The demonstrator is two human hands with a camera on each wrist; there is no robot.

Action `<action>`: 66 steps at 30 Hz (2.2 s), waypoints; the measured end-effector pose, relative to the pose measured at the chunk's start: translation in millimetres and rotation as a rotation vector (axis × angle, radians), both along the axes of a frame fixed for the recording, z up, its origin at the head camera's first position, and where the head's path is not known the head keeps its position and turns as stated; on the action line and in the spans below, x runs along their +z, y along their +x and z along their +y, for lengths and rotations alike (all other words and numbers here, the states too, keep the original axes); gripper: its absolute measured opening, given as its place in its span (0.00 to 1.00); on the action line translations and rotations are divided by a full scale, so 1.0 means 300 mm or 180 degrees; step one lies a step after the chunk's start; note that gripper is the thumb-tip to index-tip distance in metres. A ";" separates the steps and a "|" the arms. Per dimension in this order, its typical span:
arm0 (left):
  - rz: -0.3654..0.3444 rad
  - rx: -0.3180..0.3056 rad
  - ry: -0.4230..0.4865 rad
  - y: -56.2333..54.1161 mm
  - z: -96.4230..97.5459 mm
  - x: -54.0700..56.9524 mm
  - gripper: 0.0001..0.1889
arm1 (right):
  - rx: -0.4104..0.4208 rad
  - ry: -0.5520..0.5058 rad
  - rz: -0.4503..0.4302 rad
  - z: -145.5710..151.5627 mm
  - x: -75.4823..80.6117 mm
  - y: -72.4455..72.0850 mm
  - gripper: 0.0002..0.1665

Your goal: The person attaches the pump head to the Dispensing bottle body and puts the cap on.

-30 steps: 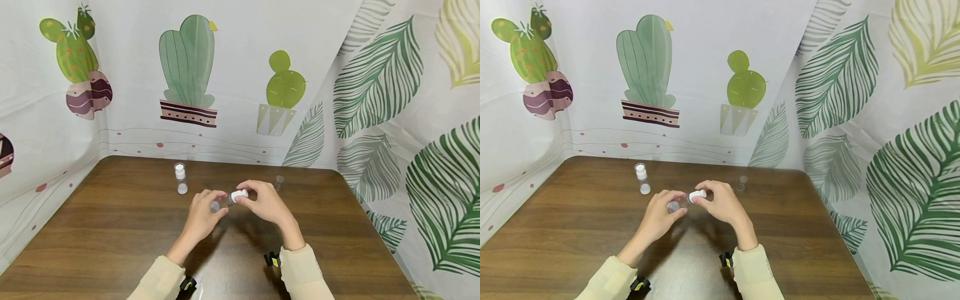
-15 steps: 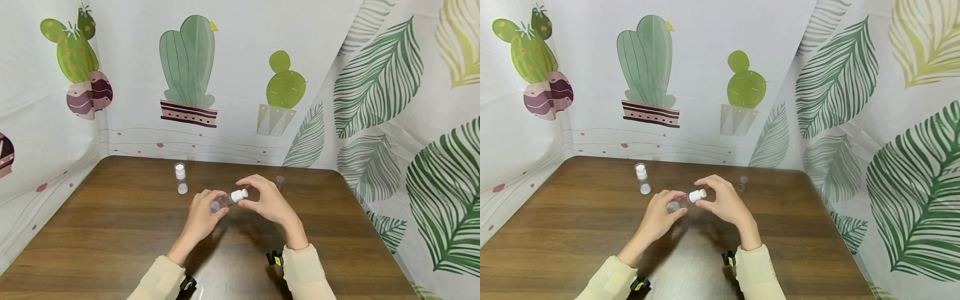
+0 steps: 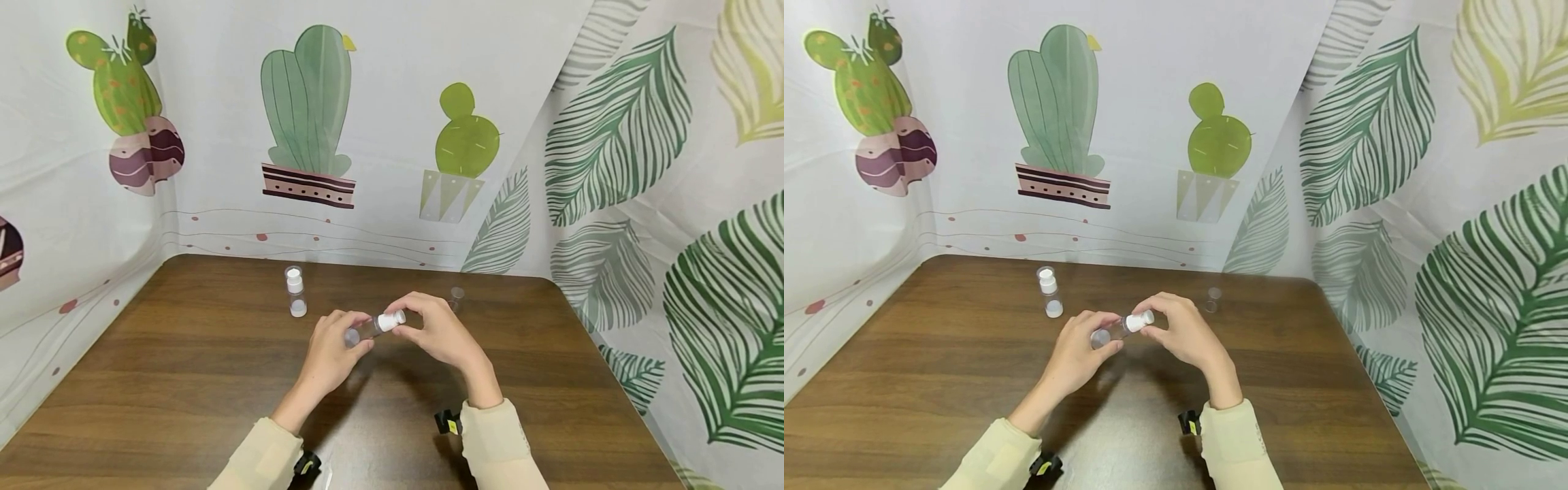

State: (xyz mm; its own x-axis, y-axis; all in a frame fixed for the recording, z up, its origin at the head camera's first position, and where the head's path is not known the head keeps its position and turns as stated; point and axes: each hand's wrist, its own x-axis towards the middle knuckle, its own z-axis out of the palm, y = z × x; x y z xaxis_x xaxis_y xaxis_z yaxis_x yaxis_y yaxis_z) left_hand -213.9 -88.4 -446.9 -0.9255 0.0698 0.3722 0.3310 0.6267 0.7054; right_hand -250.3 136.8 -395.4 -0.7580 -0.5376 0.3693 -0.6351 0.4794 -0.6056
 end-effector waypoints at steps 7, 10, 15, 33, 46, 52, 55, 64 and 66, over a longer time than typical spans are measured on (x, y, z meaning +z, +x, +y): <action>0.0007 0.0004 -0.0003 0.001 0.001 0.001 0.21 | -0.0053 0.0024 -0.0027 -0.006 -0.005 -0.001 0.13; 0.0015 0.0005 -0.0008 0.001 0.001 0.001 0.21 | -0.0088 0.0020 -0.0057 -0.010 -0.006 0.000 0.11; 0.0018 -0.0006 -0.0020 0.002 0.000 0.000 0.21 | -0.0224 0.0011 -0.0115 -0.016 -0.007 0.002 0.08; 0.0051 -0.0033 -0.0007 0.003 0.004 0.003 0.20 | -0.0429 0.0050 -0.0270 -0.023 -0.004 0.008 0.15; 0.0038 -0.0013 -0.0010 0.000 0.004 -0.001 0.21 | -0.0122 -0.0125 -0.0040 -0.002 0.000 0.005 0.27; 0.0040 -0.0014 0.0000 0.001 0.004 -0.001 0.21 | -0.0010 -0.0065 0.0066 0.001 0.001 0.004 0.26; 0.0036 -0.0017 0.0001 0.002 0.004 0.000 0.21 | 0.0000 -0.0004 0.0072 0.001 0.000 0.001 0.24; 0.0066 -0.0025 0.0018 0.003 0.004 0.000 0.20 | 0.0018 0.0002 0.0030 -0.005 -0.004 -0.001 0.16; 0.0114 -0.0027 0.0018 0.002 0.005 -0.002 0.20 | 0.0007 0.0011 0.0025 -0.004 -0.005 -0.001 0.15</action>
State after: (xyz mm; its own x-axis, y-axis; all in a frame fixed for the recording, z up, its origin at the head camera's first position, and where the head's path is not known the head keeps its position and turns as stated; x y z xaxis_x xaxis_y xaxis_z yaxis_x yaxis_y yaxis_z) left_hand -213.2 -87.0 -447.6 -0.9110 0.0753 0.4055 0.3613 0.6198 0.6966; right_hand -250.6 135.5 -396.8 -0.7539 -0.5406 0.3734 -0.6409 0.4802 -0.5988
